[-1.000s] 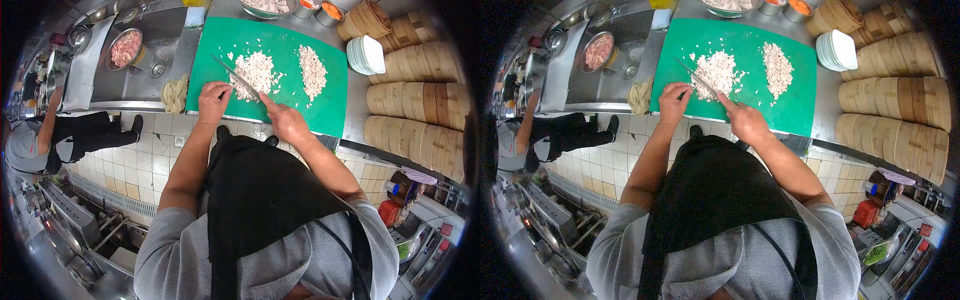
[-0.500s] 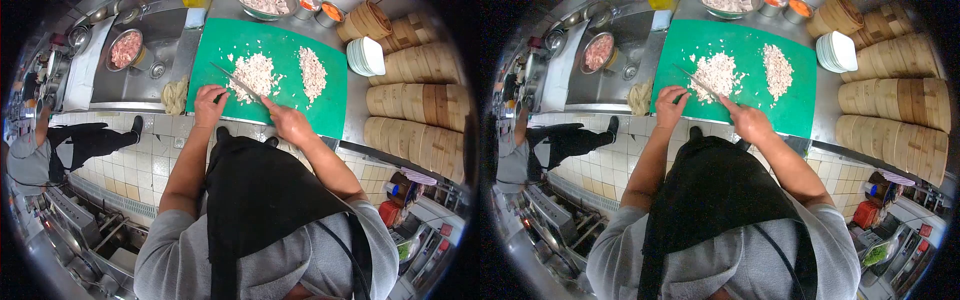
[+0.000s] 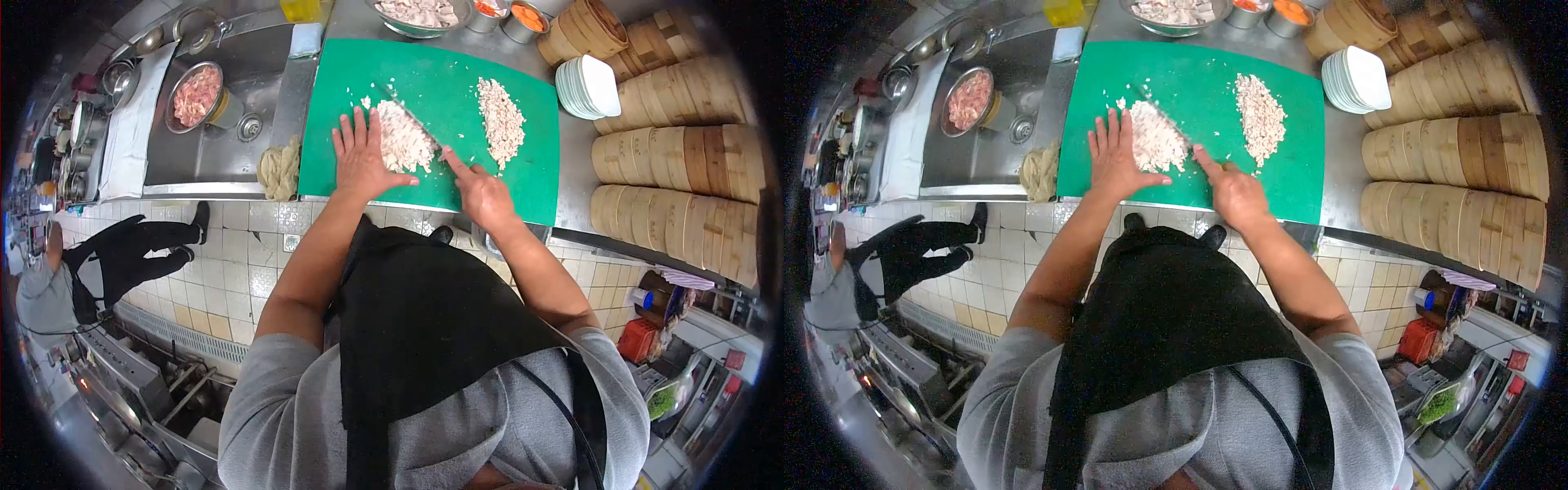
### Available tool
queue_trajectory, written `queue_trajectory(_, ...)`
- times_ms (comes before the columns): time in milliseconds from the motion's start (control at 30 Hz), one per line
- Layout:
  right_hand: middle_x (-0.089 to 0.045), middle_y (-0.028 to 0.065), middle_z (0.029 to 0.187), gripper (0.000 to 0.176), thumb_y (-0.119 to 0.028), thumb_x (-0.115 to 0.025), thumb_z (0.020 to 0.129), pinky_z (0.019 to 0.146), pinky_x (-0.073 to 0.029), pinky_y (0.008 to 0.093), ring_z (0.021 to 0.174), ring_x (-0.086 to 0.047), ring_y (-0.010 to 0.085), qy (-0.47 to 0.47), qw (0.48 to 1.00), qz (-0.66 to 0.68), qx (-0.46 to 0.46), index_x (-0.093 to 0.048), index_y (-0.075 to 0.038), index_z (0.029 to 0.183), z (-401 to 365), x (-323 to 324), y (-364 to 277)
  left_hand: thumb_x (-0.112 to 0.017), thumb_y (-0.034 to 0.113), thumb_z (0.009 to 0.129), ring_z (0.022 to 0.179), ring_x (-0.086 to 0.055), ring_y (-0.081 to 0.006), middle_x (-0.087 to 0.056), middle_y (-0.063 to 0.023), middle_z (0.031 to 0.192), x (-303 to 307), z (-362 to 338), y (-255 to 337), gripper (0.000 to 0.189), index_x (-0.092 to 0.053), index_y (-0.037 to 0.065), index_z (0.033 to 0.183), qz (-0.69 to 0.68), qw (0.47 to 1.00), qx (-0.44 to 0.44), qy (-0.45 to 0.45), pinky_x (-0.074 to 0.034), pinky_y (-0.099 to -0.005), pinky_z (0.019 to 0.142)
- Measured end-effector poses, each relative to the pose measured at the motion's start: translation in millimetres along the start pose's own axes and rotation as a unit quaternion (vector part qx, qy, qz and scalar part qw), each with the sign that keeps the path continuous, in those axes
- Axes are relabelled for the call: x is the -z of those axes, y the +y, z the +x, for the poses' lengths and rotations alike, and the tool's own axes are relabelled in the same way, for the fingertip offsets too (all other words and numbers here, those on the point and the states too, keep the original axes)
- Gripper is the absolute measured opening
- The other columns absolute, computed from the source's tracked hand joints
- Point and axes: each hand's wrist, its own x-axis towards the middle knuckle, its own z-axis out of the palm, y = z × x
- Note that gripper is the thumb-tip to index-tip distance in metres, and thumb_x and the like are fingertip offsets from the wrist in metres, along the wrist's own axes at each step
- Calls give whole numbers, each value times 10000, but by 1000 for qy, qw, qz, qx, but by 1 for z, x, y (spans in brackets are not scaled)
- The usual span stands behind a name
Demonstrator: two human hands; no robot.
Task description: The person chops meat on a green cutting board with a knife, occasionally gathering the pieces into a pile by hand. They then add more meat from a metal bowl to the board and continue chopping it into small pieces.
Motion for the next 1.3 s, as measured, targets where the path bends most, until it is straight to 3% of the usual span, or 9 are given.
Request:
queue_trajectory(300, -678, 112, 849, 725, -75, -658, 985, 691, -567, 408, 702, -669, 236, 191, 937, 292, 16, -361, -243, 1624, -34, -33, 37, -885, 625, 629, 1517, -251, -452, -325, -177, 1643, -17, 49, 6, 1114, -434, 260, 1581, -40, 984, -167, 39, -183, -564, 1264)
queue_trajectory(367, -586, 13, 729, 727, -66, -633, 1006, 520, -504, 317, 563, -534, 102, 22, 821, 527, -216, -319, -224, 1644, -50, -15, 20, -878, 522, 696, 1413, -405, -410, -513, -145, 1492, -22, 54, 5, 892, -580, 191, 1468, -76, 976, -189, 78, -311, -530, 1211)
queue_trajectory(500, -534, -19, 694, 741, -60, -622, 1014, 426, -415, 251, 483, -461, 68, 48, 766, 598, -231, -297, -259, 1650, -55, -42, -3, -867, 442, 724, 1349, -457, -372, -591, -123, 1380, -33, 61, 4, 745, -654, 170, 1383, -96, 970, -201, 102, -364, -504, 1173)
queue_trajectory(700, -578, 4, 815, 724, -54, -613, 1018, 486, -457, 251, 533, -496, 82, 6, 795, 558, -238, -314, -258, 1645, -37, -41, -54, -863, 395, 744, 1320, -475, -376, -596, -132, 1363, -34, 60, 4, 683, -671, 149, 1353, -128, 959, -217, 130, -404, -511, 1132)
queue_trajectory(733, -698, 96, 964, 708, -52, -644, 997, 662, -561, 311, 710, -665, 165, 71, 882, 423, -196, -366, -223, 1624, -36, -48, -50, -862, 393, 749, 1334, -462, -369, -588, -130, 1366, -29, 59, 1, 680, -670, 137, 1348, -154, 952, -222, 141, -399, -506, 1138)
queue_trajectory(867, -639, 293, 1329, 702, -30, -660, 967, 997, -529, 420, 1209, -666, 389, 159, 944, 252, -143, -394, -179, 1600, -51, -18, -44, -851, 348, 794, 1301, -498, -381, -594, -150, 1346, -6, 53, -32, 630, -662, 108, 1345, -242, 938, -195, 156, -409, -488, 1133)
queue_trajectory(1000, -679, 286, 1211, 679, -39, -659, 944, 936, -551, 467, 1090, -676, 448, 183, 951, 219, -115, -440, -175, 1573, -60, -5, -43, -783, 302, 907, 1253, -559, -349, -609, -145, 1331, 5, 52, -75, 532, -638, 78, 1367, -314, 933, -100, 145, -421, -444, 1125)
queue_trajectory(1167, -662, 304, 1242, 739, -39, -632, 956, 989, -528, 477, 1127, -654, 468, 81, 950, 300, 28, -337, -187, 1618, -38, -21, -70, -513, 280, 1097, 1255, -574, -231, -609, -129, 1349, -13, 53, -92, 408, -605, -7, 1372, -616, 752, 71, 225, -424, -376, 1112)
queue_trajectory(1300, -648, 314, 1266, 760, -55, -616, 971, 1011, -513, 481, 1153, -635, 482, -11, 924, 377, 54, -283, -212, 1635, -16, -46, -84, -472, 282, 1107, 1262, -572, -246, -607, -150, 1367, -20, 57, -94, 416, -611, -21, 1356, -618, 728, 105, 278, -425, -382, 1110)
